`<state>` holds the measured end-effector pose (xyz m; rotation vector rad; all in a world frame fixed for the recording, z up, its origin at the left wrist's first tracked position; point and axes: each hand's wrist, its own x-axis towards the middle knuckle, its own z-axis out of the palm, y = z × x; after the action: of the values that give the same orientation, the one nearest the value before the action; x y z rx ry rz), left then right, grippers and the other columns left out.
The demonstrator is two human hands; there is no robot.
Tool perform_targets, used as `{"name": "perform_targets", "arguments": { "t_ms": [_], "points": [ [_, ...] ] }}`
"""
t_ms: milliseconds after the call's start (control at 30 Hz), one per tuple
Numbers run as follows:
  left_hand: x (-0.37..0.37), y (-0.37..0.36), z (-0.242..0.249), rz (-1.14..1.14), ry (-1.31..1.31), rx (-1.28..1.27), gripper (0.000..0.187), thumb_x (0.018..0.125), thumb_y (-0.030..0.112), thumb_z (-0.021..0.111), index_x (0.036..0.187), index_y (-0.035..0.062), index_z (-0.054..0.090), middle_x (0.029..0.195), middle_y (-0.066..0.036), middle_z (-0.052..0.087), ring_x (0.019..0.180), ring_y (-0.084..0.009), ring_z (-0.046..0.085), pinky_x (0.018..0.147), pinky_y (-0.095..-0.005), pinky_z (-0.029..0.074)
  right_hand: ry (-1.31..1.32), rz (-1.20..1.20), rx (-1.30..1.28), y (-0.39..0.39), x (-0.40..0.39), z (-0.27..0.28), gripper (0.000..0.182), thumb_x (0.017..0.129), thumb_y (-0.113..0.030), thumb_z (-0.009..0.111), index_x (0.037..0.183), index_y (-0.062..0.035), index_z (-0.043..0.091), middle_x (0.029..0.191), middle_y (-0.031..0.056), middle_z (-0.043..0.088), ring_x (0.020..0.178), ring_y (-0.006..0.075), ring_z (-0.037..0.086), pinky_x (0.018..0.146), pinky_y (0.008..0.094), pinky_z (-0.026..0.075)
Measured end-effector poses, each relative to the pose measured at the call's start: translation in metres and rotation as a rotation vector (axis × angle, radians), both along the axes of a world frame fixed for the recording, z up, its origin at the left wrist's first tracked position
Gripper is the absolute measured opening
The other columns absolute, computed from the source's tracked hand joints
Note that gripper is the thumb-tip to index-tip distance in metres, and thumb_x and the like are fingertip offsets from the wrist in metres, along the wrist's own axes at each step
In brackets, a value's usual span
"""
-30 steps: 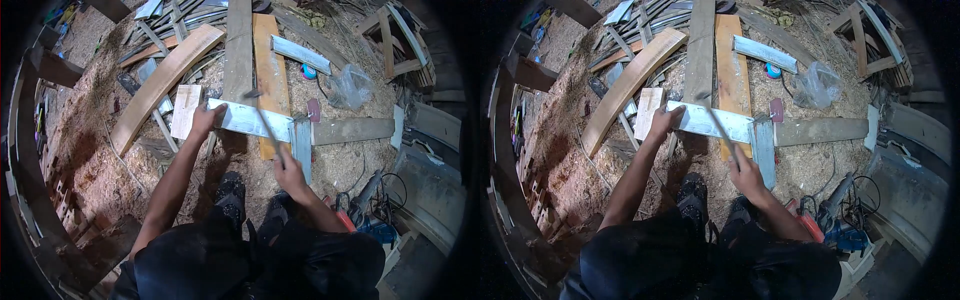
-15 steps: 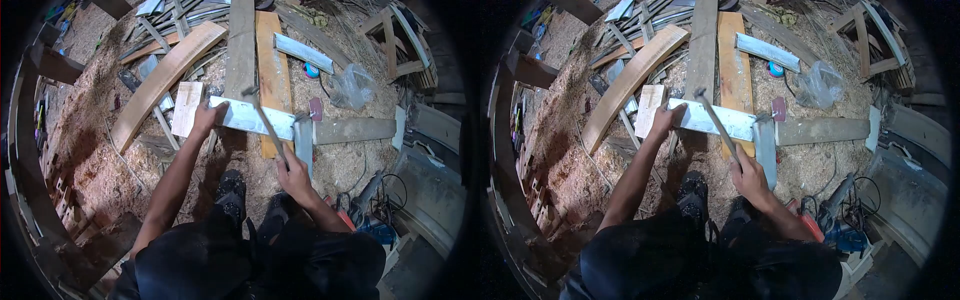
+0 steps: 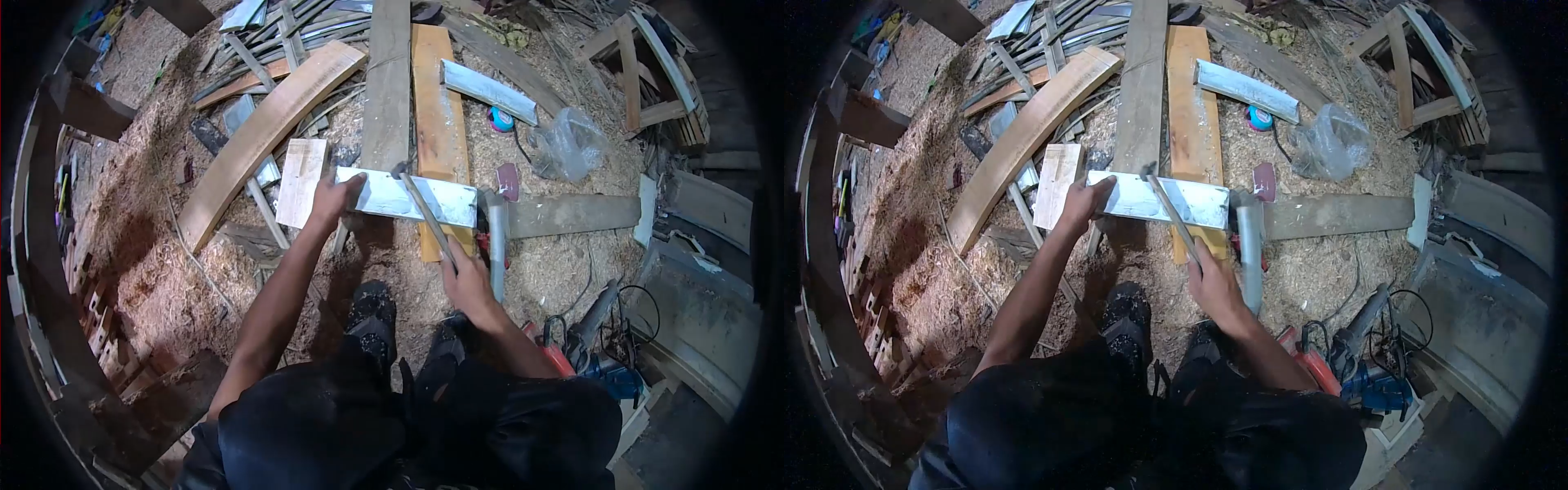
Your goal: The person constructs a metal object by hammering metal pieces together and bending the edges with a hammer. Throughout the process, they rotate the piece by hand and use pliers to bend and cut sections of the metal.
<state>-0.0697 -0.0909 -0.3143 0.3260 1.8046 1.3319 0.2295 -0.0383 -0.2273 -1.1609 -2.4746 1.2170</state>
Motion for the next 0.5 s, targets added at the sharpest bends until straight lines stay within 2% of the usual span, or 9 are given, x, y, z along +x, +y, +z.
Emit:
{"name": "perform_targets", "arguments": {
  "t_ms": [67,100,200,233,333,400,433,500],
  "points": [
    [0.0,0.002,0.013,0.014,0.03,-0.036,0.031,0.083,0.023,0.077,0.098,-0.0016,0.067,0.084,-0.01,0.07,0.068,-0.0154,0.065,0.061,-0.0304,0.052,0.241,-0.04,0.116,0.004,-0.005,0.003,0.044,0.095,-0.014,0.055,0.135,0.0041,0.047,0.09,0.0309,0.065,0.079,0.0417,0.068,0.067,0.0458,0.054],
    [-0.002,0.002,0.009,0.024,0.01,-0.018,0.031,0.083,0.023,0.077,0.099,-0.0021,0.068,0.085,-0.01,0.07,0.069,-0.0162,0.065,0.061,-0.0308,0.052,0.218,-0.154,-0.011,0.001,-0.004,0.008,0.044,0.095,-0.015,0.056,0.134,0.0028,0.048,0.089,0.0313,0.065,0.078,0.043,0.067,0.067,0.0478,0.053],
    [-0.006,0.006,0.012,-0.024,-0.005,0.043,0.034,0.082,0.025,0.077,0.1,-0.0023,0.068,0.086,-0.01,0.07,0.071,-0.0171,0.066,0.061,-0.0303,0.052,0.184,-0.09,0.108,-0.004,-0.009,0.007,0.042,0.095,-0.017,0.056,0.131,0.0032,0.05,0.088,0.0322,0.064,0.08,0.0439,0.067,0.068,0.0479,0.053],
    [-0.006,0.006,0.008,-0.002,0.005,0.046,0.035,0.082,0.026,0.078,0.1,-0.0024,0.067,0.086,-0.01,0.07,0.071,-0.0172,0.066,0.061,-0.0302,0.052,-0.153,-0.029,-0.057,-0.001,-0.013,0.015,0.043,0.095,-0.019,0.056,0.132,0.0023,0.049,0.084,0.0317,0.064,0.078,0.0444,0.067,0.065,0.0491,0.052],
    [-0.009,0.002,-0.036,0.045,0.07,0.077,0.04,0.08,0.028,0.079,0.102,-0.0031,0.067,0.087,-0.011,0.07,0.073,-0.0178,0.066,0.064,-0.0303,0.053,0.29,-0.041,0.146,0.005,-0.009,0.0,0.041,0.093,-0.014,0.059,0.128,0.0075,0.051,0.08,0.031,0.063,0.073,0.0445,0.067,0.061,0.0454,0.052],
    [-0.004,0.004,0.012,-0.006,0.018,-0.072,0.042,0.08,0.03,0.08,0.103,-0.0032,0.066,0.089,-0.012,0.071,0.076,-0.0179,0.067,0.067,-0.0317,0.053,0.343,-0.177,0.092,-0.002,-0.018,0.027,0.041,0.092,-0.011,0.061,0.126,0.01,0.052,0.081,0.0313,0.064,0.074,0.0439,0.068,0.061,0.0432,0.052],
    [-0.005,0.005,0.014,-0.018,0.028,-0.091,0.041,0.08,0.03,0.079,0.102,-0.0029,0.067,0.091,-0.012,0.071,0.077,-0.0175,0.067,0.068,-0.0323,0.053,0.27,-0.177,0.047,-0.006,-0.014,0.023,0.041,0.094,-0.013,0.059,0.127,0.0099,0.051,0.084,0.0316,0.064,0.074,0.0442,0.067,0.061,0.0446,0.052],
    [-0.011,0.005,-0.005,-0.007,0.05,0.007,0.04,0.081,0.03,0.078,0.102,-0.0024,0.067,0.089,-0.012,0.071,0.074,-0.0175,0.066,0.065,-0.0317,0.053,0.098,-0.019,0.03,0.004,-0.018,0.025,0.041,0.094,-0.014,0.058,0.127,0.0096,0.051,0.084,0.0316,0.064,0.074,0.0457,0.066,0.062,0.047,0.052]
  ]
}}
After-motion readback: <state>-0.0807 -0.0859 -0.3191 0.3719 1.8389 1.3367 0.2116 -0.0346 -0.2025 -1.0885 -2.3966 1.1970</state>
